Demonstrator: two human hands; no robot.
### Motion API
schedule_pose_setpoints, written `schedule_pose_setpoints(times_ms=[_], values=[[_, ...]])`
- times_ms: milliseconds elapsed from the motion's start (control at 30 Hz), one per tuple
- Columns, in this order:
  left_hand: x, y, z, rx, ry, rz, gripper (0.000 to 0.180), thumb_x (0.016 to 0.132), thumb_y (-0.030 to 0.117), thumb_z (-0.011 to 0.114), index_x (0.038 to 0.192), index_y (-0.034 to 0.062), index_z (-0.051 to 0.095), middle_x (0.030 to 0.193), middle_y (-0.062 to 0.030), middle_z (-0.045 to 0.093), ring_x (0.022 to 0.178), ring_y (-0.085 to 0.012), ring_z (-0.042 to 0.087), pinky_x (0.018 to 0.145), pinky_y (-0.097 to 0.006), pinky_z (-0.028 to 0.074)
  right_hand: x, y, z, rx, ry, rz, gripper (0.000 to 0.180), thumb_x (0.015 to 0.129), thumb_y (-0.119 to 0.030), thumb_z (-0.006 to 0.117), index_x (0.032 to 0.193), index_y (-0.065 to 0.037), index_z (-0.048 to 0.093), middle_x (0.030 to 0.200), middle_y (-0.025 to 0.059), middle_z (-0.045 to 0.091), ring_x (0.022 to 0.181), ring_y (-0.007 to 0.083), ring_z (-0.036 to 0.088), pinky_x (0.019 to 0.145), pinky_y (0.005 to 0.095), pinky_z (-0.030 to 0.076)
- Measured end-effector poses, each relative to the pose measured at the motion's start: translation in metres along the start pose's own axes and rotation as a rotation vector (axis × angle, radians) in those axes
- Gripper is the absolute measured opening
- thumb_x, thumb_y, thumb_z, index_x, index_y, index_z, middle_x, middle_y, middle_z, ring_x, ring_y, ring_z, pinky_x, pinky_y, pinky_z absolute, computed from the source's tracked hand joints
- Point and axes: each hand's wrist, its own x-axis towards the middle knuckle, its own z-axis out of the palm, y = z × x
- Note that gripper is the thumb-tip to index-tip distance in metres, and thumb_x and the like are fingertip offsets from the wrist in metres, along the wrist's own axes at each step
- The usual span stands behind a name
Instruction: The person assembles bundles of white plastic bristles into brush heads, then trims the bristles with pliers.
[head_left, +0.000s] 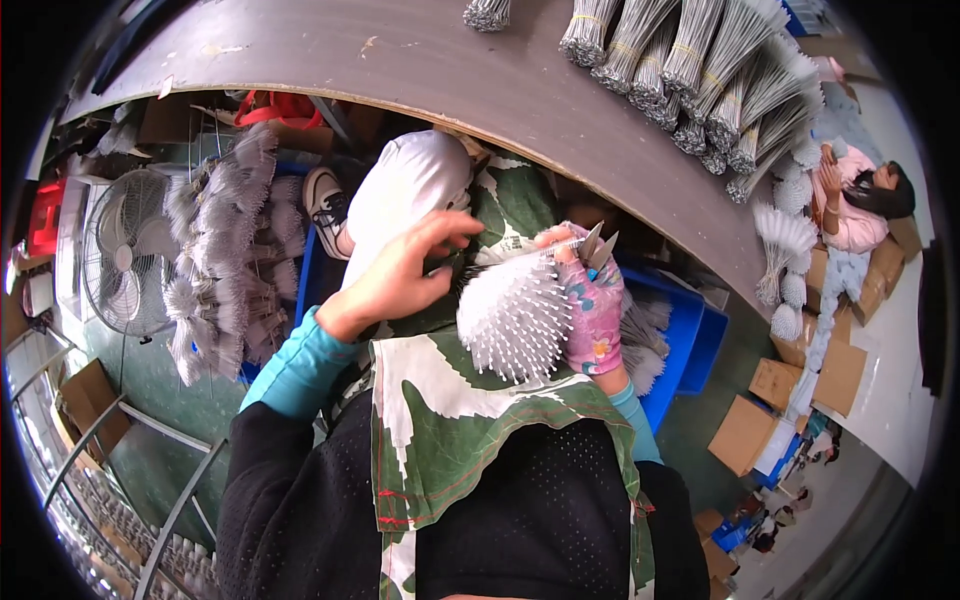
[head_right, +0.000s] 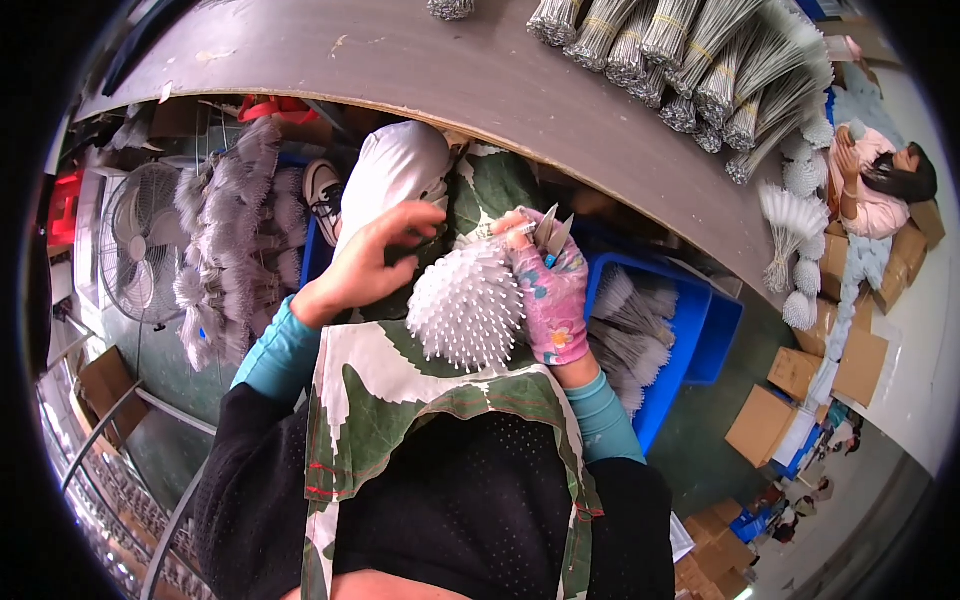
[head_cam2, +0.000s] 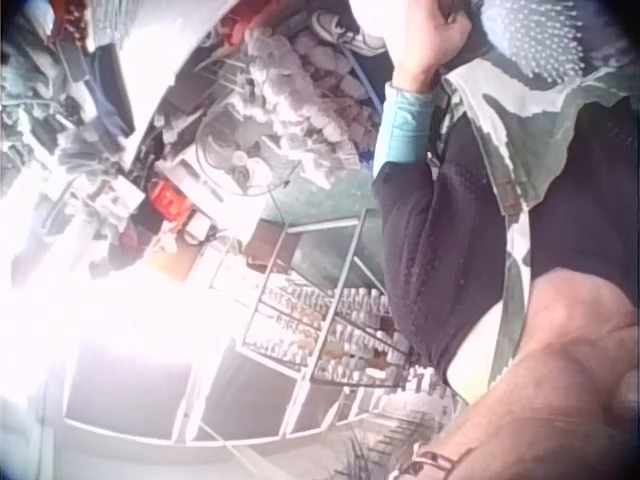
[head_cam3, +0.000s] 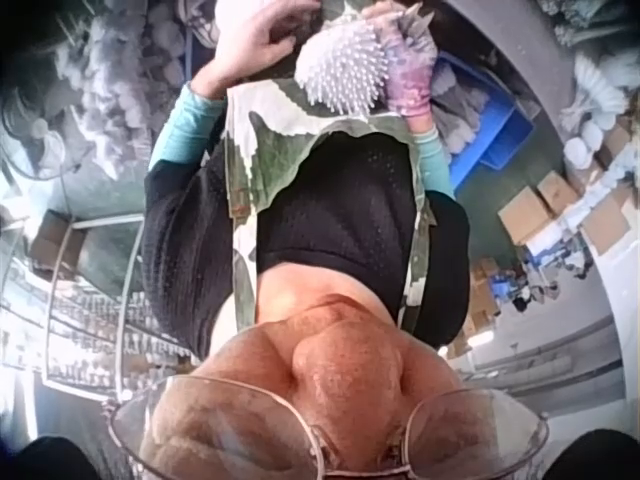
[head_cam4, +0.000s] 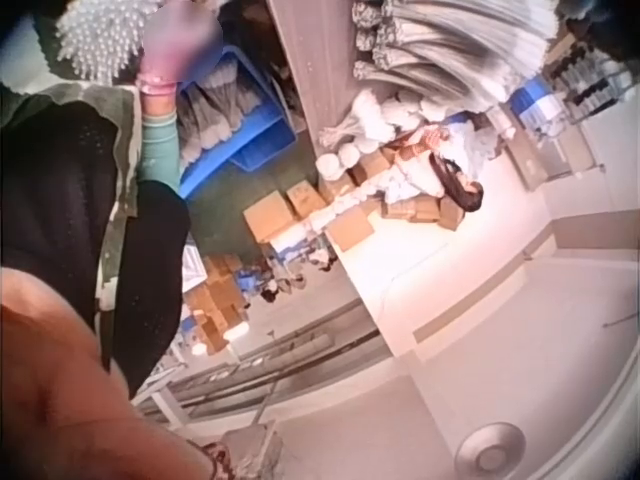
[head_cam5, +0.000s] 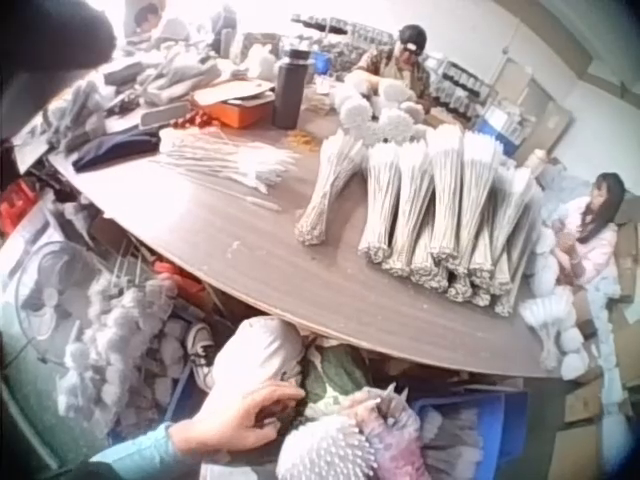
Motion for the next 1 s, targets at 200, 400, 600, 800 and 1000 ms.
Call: schedule_pose_setpoints(times_ms=[200, 400, 600, 800, 1000], values=[[0.002, -0.023, 0.032, 0.193, -0.135, 0.325, 0.092, 0.066, 0.013, 0.074, 0.14, 0.005, 0.021, 0.14, -0.0157, 0.035, 0.126, -0.0317, 0.039, 0.1, -0.04, 0.038, 0.005, 0.0, 0.01, 0.0, 0.162, 0.083, 0.02, 0.088, -0.015, 0.062, 0.105, -0.003, 0.061, 0.094, 0.0007, 0.064, 0.084, 0.0068, 0.056, 0.076, 0.0217, 0.044], [0.031, -0.03, 0.034, 0.101, -0.032, 0.243, 0.095, 0.059, 0.024, 0.083, 0.134, 0.0031, 0.028, 0.121, -0.0191, 0.05, 0.112, -0.0317, 0.052, 0.093, -0.038, 0.042, 0.024, 0.012, 0.008, 0.145, 0.154, 0.013, 0.017, 0.088, -0.012, 0.061, 0.103, -0.004, 0.061, 0.094, 0.0003, 0.063, 0.082, 0.0065, 0.056, 0.075, 0.0209, 0.045], [0.059, -0.032, 0.01, -0.456, -0.129, 0.099, 0.055, 0.064, 0.007, 0.082, 0.113, -0.0004, 0.057, 0.108, -0.0041, 0.063, 0.101, -0.0122, 0.054, 0.094, -0.031, 0.042, 0.044, -0.011, -0.01, 0.464, -0.235, 0.252, 0.039, 0.086, -0.029, 0.059, 0.117, -0.005, 0.054, 0.105, 0.0008, 0.06, 0.073, 0.0053, 0.052, 0.05, 0.0177, 0.038], [0.088, -0.027, 0.004, -0.574, -0.279, -0.054, 0.061, 0.068, 0.012, 0.081, 0.121, 0.001, 0.052, 0.109, -0.0038, 0.06, 0.101, -0.0137, 0.053, 0.093, -0.03, 0.041, 0.053, -0.025, -0.002, 0.064, -0.326, -0.219, 0.055, 0.074, -0.016, 0.073, 0.121, -0.001, 0.05, 0.114, 0.0048, 0.057, 0.094, 0.0128, 0.056, 0.077, 0.026, 0.048], [0.084, -0.032, 0.022, -0.549, -0.054, -0.05, 0.09, 0.069, 0.022, 0.081, 0.135, -0.0036, 0.027, 0.129, -0.0141, 0.045, 0.12, -0.0195, 0.042, 0.103, -0.033, 0.032, 0.062, -0.01, 0.012, 0.17, 0.062, -0.02, 0.047, 0.072, -0.002, 0.072, 0.115, 0.001, 0.051, 0.108, 0.0086, 0.059, 0.097, 0.0157, 0.058, 0.086, 0.0292, 0.047]])
